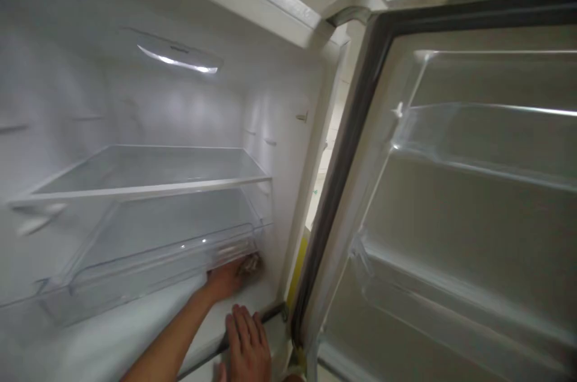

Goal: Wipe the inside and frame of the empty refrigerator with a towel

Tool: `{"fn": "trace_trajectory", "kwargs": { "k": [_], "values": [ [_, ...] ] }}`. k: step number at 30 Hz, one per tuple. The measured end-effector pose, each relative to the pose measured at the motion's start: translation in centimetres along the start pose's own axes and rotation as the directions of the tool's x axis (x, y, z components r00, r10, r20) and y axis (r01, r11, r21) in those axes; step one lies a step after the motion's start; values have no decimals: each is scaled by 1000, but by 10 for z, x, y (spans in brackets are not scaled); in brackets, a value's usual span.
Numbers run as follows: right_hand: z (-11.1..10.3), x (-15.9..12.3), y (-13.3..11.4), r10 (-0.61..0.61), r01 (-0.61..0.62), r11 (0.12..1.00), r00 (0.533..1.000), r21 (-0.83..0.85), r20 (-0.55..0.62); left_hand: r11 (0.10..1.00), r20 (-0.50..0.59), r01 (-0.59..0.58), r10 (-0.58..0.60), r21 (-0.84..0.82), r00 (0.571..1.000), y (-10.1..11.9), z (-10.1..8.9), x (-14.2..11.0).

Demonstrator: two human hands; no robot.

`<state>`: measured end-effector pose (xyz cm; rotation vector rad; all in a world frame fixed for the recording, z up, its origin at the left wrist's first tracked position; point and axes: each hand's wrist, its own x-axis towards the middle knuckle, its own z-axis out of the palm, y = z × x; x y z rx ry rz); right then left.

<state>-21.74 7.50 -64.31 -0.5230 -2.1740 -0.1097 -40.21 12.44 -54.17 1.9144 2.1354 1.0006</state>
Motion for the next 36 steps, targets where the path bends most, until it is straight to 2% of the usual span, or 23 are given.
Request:
{"fn": "trace_trajectory", "kwargs": {
  "k": [3, 6, 10, 13, 14, 15, 17, 18, 19, 20, 21, 22, 24, 26, 27, 28, 30, 32, 34, 36],
  "values": [
    [-9, 6, -4, 17, -16, 998, 1000, 53, -17, 999, 32, 33, -32, -25, 999, -4, -28, -45],
    [-15, 7, -6, 14, -17, 996, 999, 84, 39, 984, -27, 152, -155, -94, 987, -15, -66, -93],
    [-17, 5, -6, 15, -19, 994, 999, 108, 39, 893, -114, 354, -397, -277, 911, -20, -119, -142],
    [-16, 4, -6, 28, -30, 991, 999, 131, 20, 790, -75, 417, -498, -449, 864, 1, -142, -176],
    [-15, 3, -6, 32, -35, 990, 999, 139, 26, 710, -43, 444, -553, -546, 832, 12, -146, -188],
    [-15, 3, -5, 36, -42, 988, 998, 148, 42, 579, 7, 469, -625, -667, 781, 26, -147, -200],
    [-16, 5, -6, 58, -77, 979, 993, 190, 106, 163, 186, 455, -755, -875, 628, 53, -146, -221],
    [-18, 8, -6, 88, -122, 965, 985, 234, 148, -50, 287, 399, -777, -915, 560, 66, -145, -230],
    [-21, 12, -8, 140, -194, 936, 971, 295, 194, -208, 364, 334, -773, -919, 519, 77, -143, -236],
    [-25, 17, -10, 215, -296, 881, 946, 368, 244, -293, 403, 284, -761, -913, 508, 87, -141, -241],
    [-32, 24, -14, 299, -412, 791, 905, 452, 303, -338, 417, 244, -749, -909, 516, 94, -139, -243],
    [-42, 31, -18, 368, -523, 659, 851, 541, 375, -364, 421, 214, -737, -907, 530, 101, -138, -245],
    [-68, 48, -30, 394, -672, 285, 732, 683, 556, -398, 424, 177, -709, -900, 564, 110, -136, -244],
    [-100, 63, -43, 240, -704, -125, 662, 699, 710, -428, 446, 176, -686, -886, 575, 118, -133, -241],
    [-116, 69, -48, 160, -709, -258, 639, 656, 753, -434, 454, 183, -683, -882, 572, 123, -132, -240],
    [-131, 75, -53, 127, -710, -318, 625, 628, 770, -421, 449, 191, -689, -887, 569, 127, -131, -238],
    [-157, 83, -57, 162, -715, -295, 617, 634, 770, -312, 371, 204, -721, -928, 586, 134, -127, -236],
    [-174, 87, -55, 226, -721, -213, 620, 660, 751, -108, 219, 209, -741, -972, 635, 138, -122, -235],
    [-184, 88, -51, 253, -724, -157, 629, 672, 736, 87, 88, 214, -717, -973, 692, 138, -117, -235],
    [-189, 86, -46, 276, -715, -103, 647, 691, 711, 218, 21, 231, -682, -948, 731, 136, -114, -235]
  ]
}}
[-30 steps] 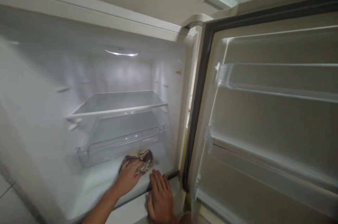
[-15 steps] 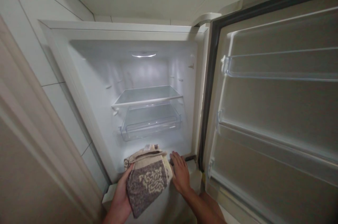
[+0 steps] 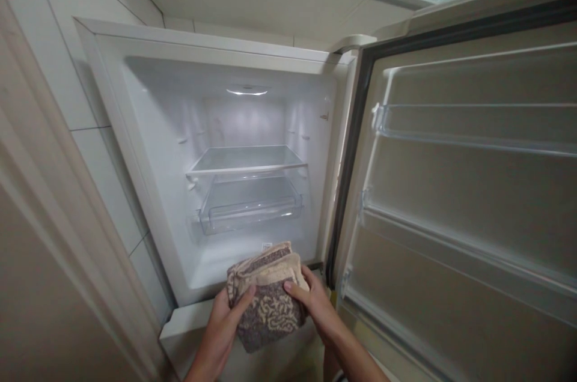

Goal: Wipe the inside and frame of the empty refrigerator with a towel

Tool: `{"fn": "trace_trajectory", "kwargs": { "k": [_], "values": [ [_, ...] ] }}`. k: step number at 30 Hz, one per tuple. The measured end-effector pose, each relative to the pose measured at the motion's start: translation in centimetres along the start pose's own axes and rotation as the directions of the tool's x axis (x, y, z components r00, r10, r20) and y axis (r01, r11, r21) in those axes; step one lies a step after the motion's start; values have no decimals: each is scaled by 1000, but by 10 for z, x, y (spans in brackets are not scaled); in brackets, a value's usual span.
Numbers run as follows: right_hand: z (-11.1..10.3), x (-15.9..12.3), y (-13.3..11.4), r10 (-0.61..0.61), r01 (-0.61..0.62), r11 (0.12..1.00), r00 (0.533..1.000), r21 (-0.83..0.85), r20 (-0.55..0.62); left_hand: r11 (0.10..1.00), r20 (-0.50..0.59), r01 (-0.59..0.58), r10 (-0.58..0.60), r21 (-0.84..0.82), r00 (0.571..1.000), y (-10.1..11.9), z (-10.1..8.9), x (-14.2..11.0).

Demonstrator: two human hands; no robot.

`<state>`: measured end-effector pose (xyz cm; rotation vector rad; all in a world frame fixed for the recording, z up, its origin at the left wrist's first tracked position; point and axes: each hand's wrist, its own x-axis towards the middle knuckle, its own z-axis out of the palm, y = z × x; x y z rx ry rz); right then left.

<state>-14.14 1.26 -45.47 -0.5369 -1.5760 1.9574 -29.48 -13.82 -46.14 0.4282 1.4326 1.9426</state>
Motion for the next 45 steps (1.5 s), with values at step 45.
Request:
{"fn": "trace_trajectory", "kwargs": {
  "k": [45],
  "values": [
    [-22, -16, -29, -172, 192, 952, 980, -239, 103, 747, 326, -389, 241, 539, 914, 37, -19, 0]
  ]
}}
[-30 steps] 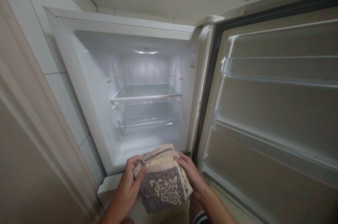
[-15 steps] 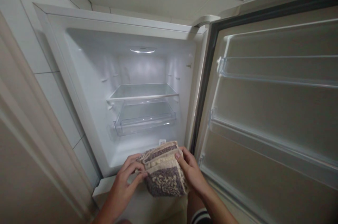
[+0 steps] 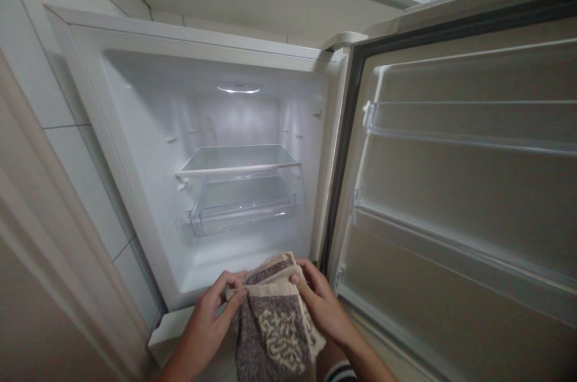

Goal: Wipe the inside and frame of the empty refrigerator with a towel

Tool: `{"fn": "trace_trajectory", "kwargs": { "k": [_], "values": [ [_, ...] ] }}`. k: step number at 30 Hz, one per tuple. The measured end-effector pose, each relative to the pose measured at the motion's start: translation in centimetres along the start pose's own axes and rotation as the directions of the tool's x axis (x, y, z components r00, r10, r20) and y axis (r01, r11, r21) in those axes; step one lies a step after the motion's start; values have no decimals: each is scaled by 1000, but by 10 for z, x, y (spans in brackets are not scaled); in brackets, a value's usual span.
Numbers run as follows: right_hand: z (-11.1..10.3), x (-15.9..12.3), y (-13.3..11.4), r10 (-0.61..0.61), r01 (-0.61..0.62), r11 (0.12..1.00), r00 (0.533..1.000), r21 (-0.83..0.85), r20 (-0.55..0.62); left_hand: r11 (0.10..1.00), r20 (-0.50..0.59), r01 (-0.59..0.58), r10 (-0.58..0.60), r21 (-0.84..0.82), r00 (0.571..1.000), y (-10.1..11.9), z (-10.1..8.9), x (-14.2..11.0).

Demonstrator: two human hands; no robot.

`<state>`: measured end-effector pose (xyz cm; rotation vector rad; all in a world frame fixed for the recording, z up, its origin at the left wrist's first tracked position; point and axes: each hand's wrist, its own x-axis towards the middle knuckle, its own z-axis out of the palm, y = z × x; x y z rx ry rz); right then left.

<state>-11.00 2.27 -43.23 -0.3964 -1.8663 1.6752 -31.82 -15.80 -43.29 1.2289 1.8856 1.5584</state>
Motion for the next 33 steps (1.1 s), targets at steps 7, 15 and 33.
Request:
{"fn": "trace_trajectory", "kwargs": {
  "k": [7, 15, 33],
  "values": [
    [3, -10, 7, 72, -87, 990, 988, 112, 135, 995, -67, -31, 37, 97, 997, -6, -4, 5],
    [5, -4, 16, 91, -80, 992, 990, -100, 110, 956, 5, -161, 165, 245, 986, 8, -9, 13],
    [12, 0, 30, 100, -61, 971, 982, -232, 158, 934, 245, -181, 106, 308, 964, 2, -20, 8]
  ]
}}
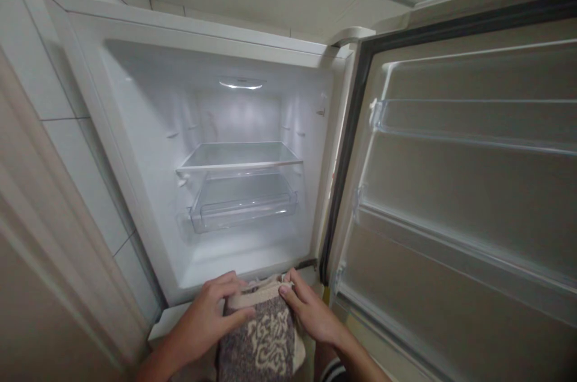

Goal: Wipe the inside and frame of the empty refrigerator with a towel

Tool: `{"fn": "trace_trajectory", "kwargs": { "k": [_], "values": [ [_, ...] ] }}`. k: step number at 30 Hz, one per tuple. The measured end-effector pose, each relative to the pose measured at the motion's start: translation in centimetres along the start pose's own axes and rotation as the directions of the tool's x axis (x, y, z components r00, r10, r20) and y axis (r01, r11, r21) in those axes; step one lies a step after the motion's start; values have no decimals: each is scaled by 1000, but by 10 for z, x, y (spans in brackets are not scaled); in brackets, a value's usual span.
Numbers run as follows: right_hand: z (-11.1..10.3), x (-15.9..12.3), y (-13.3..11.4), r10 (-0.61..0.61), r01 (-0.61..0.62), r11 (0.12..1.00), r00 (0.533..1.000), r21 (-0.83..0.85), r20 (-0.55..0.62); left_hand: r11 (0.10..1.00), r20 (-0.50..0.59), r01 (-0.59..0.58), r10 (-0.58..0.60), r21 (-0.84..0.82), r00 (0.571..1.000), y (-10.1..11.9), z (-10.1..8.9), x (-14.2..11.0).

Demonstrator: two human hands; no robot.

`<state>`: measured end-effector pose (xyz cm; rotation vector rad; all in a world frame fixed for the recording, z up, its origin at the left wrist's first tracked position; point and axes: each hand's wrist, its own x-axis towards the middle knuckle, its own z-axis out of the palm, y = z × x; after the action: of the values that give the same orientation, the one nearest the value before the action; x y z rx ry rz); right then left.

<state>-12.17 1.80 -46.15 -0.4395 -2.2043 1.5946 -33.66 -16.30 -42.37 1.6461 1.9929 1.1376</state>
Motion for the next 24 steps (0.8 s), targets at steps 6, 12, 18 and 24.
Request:
{"fn": "trace_trajectory", "kwargs": {
  "k": [6, 12, 18, 24],
  "values": [
    [12, 4, 4, 72, -55, 957, 996, 285, -49, 967, 16, -59, 65, -248, 998, 2, 2, -1],
    [0, -1, -6, -39, 39, 985, 999, 166, -2, 977, 23, -67, 73, -203, 997, 3, -5, 1],
    [9, -1, 1, -4, 11, 987, 999, 162, -41, 981, 129, 162, -148, -105, 981, -4, 3, -12],
    [33, 8, 16, 230, -215, 809, 972, 547, 43, 877, 161, 173, -111, -449, 981, -11, 15, -10]
  ]
}}
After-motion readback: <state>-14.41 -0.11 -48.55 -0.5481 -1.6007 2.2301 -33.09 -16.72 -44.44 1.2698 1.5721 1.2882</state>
